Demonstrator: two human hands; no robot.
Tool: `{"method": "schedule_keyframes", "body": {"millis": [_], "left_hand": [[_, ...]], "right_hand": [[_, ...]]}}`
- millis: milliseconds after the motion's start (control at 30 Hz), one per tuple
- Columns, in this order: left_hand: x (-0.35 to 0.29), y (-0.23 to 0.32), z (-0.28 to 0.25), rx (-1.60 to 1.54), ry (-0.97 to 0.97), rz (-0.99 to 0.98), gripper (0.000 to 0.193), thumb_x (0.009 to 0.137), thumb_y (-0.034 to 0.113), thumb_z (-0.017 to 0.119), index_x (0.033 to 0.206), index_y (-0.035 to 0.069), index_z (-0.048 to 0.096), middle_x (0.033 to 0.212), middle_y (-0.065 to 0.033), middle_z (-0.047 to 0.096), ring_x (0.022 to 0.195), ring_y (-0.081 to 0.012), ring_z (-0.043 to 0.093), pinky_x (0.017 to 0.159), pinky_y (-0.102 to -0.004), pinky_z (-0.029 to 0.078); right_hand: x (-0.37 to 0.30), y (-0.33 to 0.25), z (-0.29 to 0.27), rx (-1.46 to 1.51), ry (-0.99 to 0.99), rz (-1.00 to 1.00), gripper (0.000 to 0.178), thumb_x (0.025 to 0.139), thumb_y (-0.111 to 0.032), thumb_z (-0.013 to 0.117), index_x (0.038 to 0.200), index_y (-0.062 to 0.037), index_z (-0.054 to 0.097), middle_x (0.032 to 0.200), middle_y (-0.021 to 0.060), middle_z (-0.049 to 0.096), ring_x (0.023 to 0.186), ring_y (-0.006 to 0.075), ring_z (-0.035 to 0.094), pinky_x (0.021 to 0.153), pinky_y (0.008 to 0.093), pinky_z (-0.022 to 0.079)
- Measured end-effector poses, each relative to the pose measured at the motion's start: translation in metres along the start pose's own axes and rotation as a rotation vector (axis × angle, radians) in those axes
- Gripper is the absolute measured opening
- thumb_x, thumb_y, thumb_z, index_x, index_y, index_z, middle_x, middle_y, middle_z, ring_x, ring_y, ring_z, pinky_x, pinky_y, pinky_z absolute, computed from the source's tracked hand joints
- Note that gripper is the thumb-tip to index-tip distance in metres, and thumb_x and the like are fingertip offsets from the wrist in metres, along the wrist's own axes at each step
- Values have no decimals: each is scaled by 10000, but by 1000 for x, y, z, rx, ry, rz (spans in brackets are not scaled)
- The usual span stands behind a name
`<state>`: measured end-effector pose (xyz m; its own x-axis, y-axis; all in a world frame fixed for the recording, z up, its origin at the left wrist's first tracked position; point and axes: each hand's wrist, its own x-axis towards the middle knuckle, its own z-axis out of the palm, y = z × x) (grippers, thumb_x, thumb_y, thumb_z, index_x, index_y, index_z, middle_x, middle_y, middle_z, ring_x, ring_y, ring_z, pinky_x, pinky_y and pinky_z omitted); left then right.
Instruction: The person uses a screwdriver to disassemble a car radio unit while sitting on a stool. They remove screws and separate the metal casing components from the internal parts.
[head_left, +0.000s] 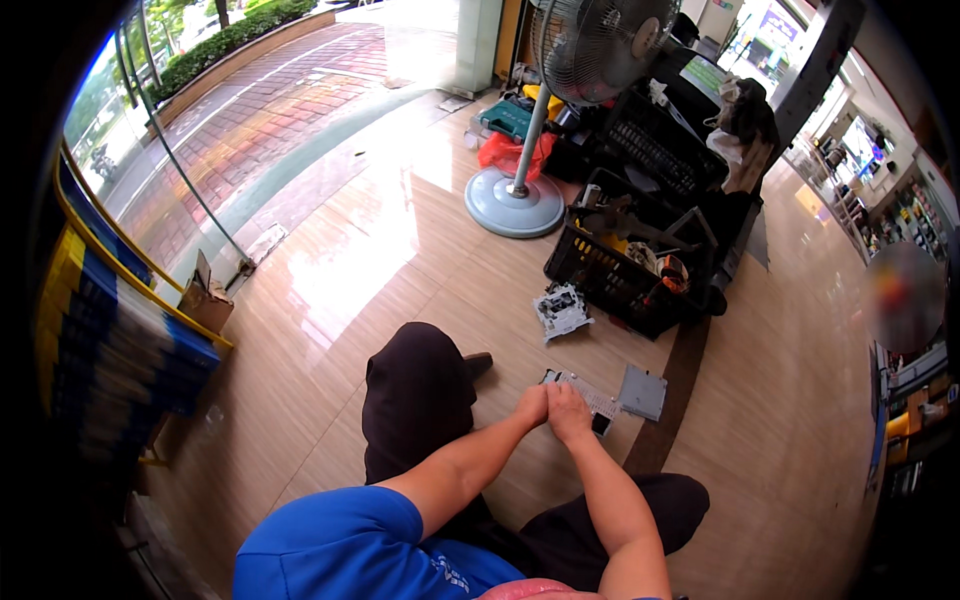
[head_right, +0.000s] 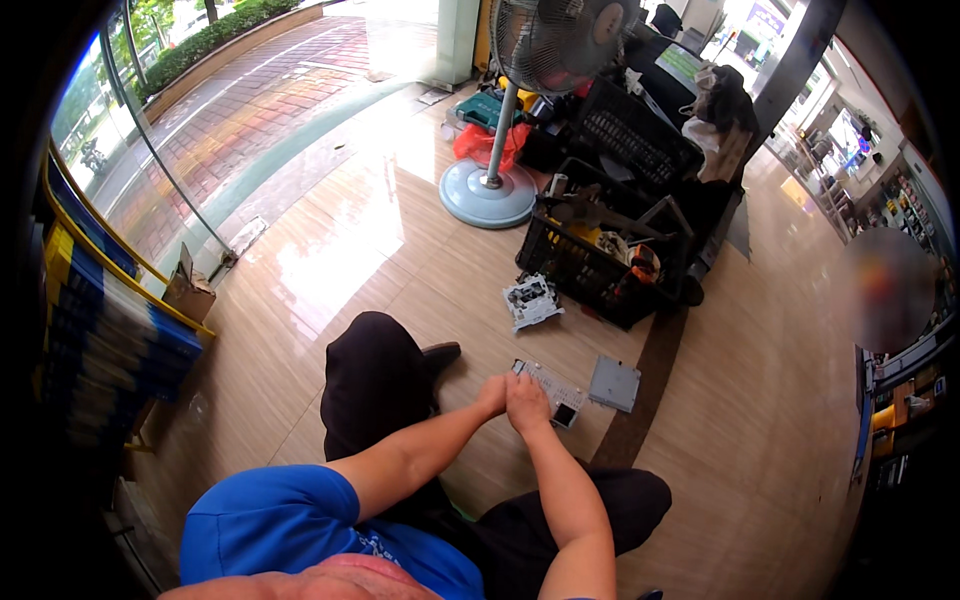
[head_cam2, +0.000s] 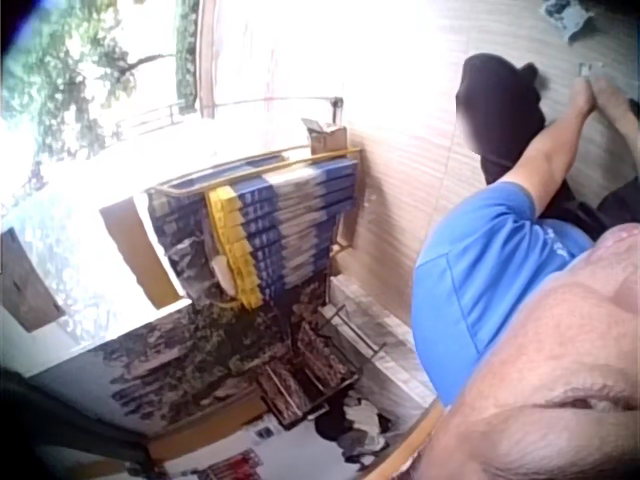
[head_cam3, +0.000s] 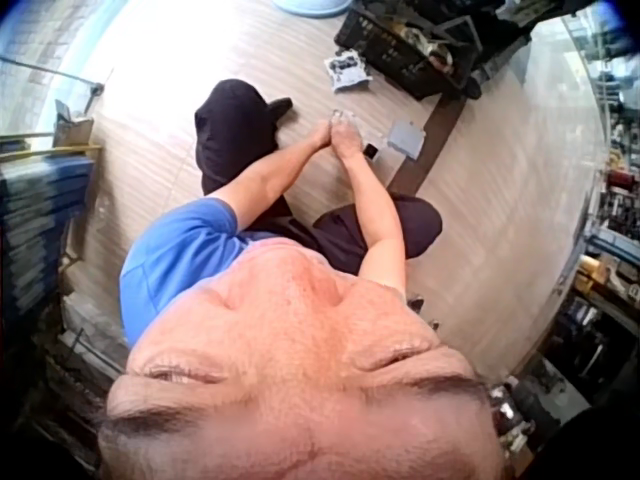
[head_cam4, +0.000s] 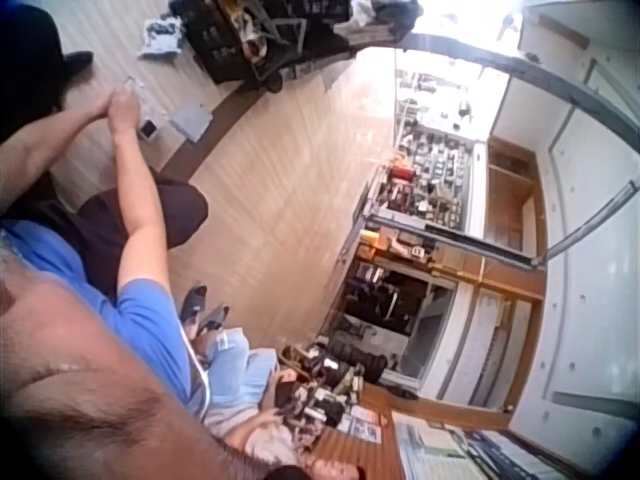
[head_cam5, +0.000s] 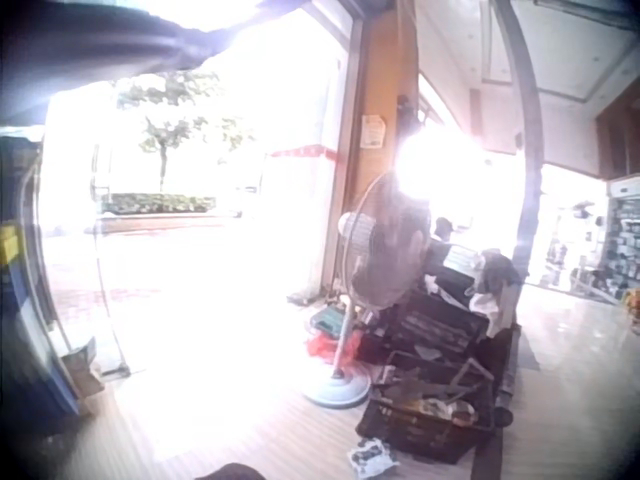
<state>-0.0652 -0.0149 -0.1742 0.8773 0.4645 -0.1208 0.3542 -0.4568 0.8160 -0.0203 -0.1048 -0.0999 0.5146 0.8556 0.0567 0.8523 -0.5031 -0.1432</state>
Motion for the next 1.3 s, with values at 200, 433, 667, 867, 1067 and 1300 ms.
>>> {"method": "schedule_keyframes", "body": {"millis": [200, 433, 667, 867, 1067, 1300], "left_hand": [[15, -48, 16, 39, 28, 20, 231, 828, 203, 537, 829, -5, 639, 881, -262, 627, 871, -424, 607, 750, -497, 482], [64, -133, -7, 598, 123, 337, 150, 820, 240, 581, 929, 137, 581, 860, -128, 585, 735, -353, 596, 587, -454, 476], [31, -33, 18, 733, -56, 543, 179, 876, 243, 516, 1011, 137, 567, 991, -96, 557, 856, -322, 582, 693, -427, 461], [7, 14, 4, 502, -202, 189, 219, 901, 200, 478, 1075, 103, 570, 1114, -82, 541, 1016, -263, 547, 836, -364, 452], [25, -1, 17, 884, -160, 460, 194, 908, 195, 468, 1046, 120, 584, 1059, -79, 570, 979, -237, 556, 862, -342, 440], [27, -69, 5, 534, 33, 439, 234, 895, 294, 513, 1050, 130, 572, 963, -146, 626, 845, -349, 617, 686, -451, 482]], "right_hand": [[7, -24, -15, -15, -68, 172, 169, 890, -153, 428, 1012, -68, 507, 876, 188, 597, 789, 349, 645, 663, 450, 537], [43, -49, -6, 96, 167, -95, 169, 856, -175, 485, 924, -56, 584, 878, 152, 610, 829, 292, 640, 690, 403, 534], [-3, -5, -3, 98, -16, 172, 254, 839, -179, 482, 1015, -27, 584, 1009, 168, 608, 931, 293, 625, 788, 382, 508], [-7, -1, 0, 74, -26, 264, 225, 829, -188, 499, 970, -36, 586, 909, 150, 617, 835, 285, 645, 721, 384, 521], [-3, 2, 4, -13, 194, 97, 214, 842, -193, 484, 942, -35, 587, 876, 163, 641, 788, 295, 662, 678, 405, 533], [2, -17, -17, 222, -45, 168, 244, 841, -196, 485, 978, -30, 600, 958, 155, 649, 894, 283, 656, 747, 406, 528]]}}
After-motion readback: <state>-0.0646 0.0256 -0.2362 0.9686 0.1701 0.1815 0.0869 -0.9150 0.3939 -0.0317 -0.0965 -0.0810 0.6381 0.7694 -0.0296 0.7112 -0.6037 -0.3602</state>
